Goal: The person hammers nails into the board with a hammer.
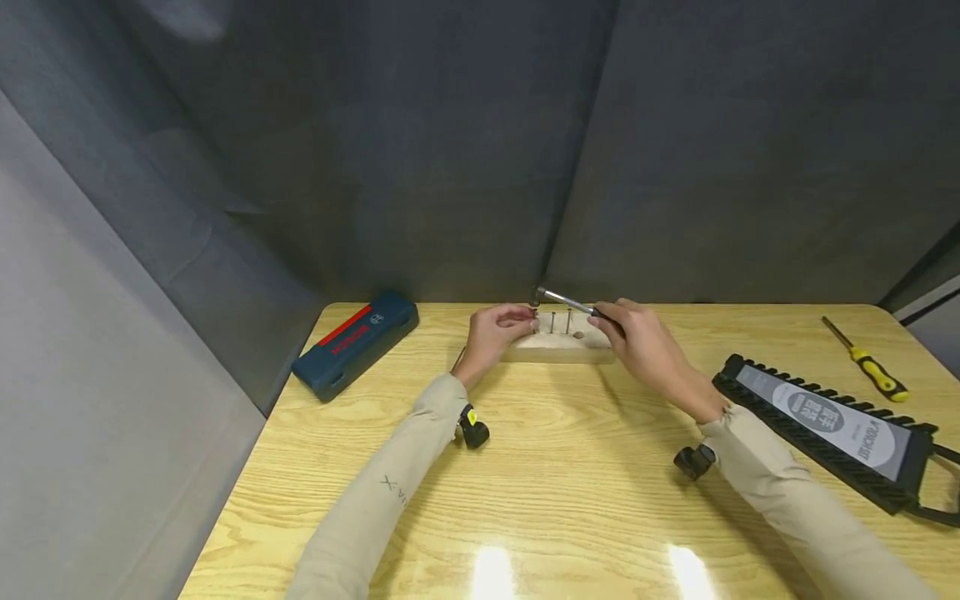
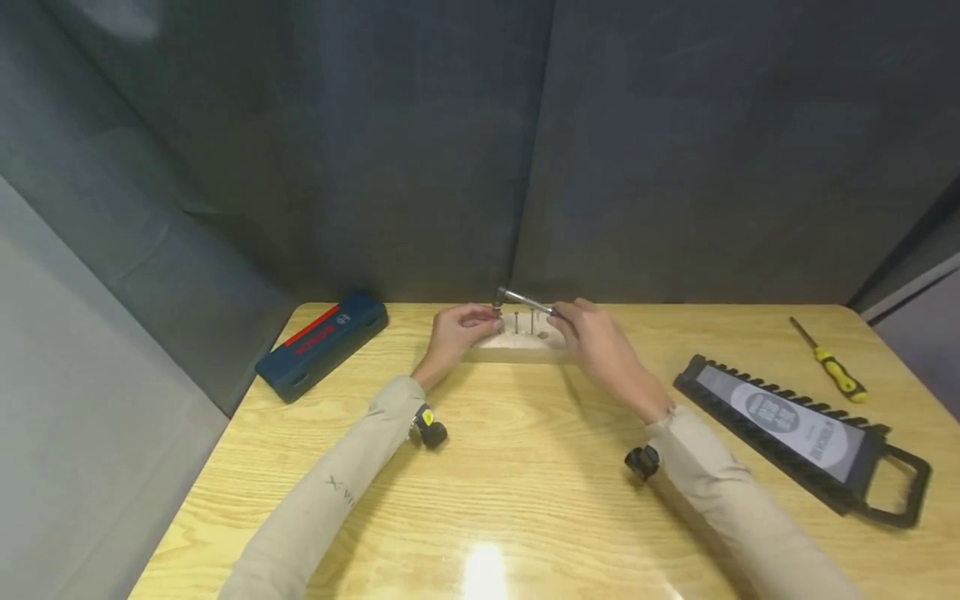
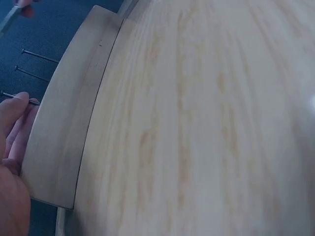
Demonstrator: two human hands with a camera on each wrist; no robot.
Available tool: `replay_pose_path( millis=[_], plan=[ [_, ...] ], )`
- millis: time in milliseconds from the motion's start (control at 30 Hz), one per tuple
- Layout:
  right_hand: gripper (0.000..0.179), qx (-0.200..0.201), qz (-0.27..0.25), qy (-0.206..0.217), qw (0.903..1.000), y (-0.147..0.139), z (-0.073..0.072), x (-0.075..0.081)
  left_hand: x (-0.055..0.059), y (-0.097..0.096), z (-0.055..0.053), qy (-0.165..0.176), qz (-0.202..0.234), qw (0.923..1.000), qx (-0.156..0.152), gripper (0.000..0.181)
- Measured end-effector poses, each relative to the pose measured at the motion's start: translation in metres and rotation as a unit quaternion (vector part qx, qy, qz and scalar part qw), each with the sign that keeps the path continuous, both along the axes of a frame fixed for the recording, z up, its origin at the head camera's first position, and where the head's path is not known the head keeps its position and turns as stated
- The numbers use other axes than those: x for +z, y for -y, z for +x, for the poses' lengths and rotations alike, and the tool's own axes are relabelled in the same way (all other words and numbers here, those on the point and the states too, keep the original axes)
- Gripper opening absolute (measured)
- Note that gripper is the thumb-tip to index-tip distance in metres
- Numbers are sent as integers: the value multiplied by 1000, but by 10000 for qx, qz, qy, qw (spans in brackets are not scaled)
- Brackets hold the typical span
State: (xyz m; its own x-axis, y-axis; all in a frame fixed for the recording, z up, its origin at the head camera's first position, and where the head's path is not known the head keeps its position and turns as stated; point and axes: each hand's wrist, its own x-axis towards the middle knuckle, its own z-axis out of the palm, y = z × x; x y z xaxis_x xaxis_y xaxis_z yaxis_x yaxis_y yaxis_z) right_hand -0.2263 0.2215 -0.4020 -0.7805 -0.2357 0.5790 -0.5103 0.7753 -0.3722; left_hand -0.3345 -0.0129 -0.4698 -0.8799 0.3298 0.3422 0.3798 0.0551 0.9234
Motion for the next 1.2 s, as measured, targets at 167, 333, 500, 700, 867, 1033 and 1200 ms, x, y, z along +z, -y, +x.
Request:
replay_pose_path(
  millis=[167,333,500,700,867,1033,1200],
  plan=[
    [21,-76,-722,-1111,9912,4,-1,13,1,0,1,53,42,10000,-29,20],
    [19,-263,-613,-974,9930,6,-3,8,2,0,0,78,75,9999,9,19],
    [13,-388,98,-378,9985,3,0,2,1,-1,0,110,60,9999,31,20],
    [18,-345,-341,-779,9958,-3,0,5,1,-2,0,124,116,9999,1,19],
    [19,-198,-85,-542,9983,-4,-1,1,3,-2,-1,84,101,9999,50,18],
    [17,-131,80,-341,9993,-3,0,-8,0,-1,1,97,-38,9999,116,18],
    [19,-172,-289,-578,9978,-1,0,-4,-1,-1,0,68,51,10000,36,19]
  ],
)
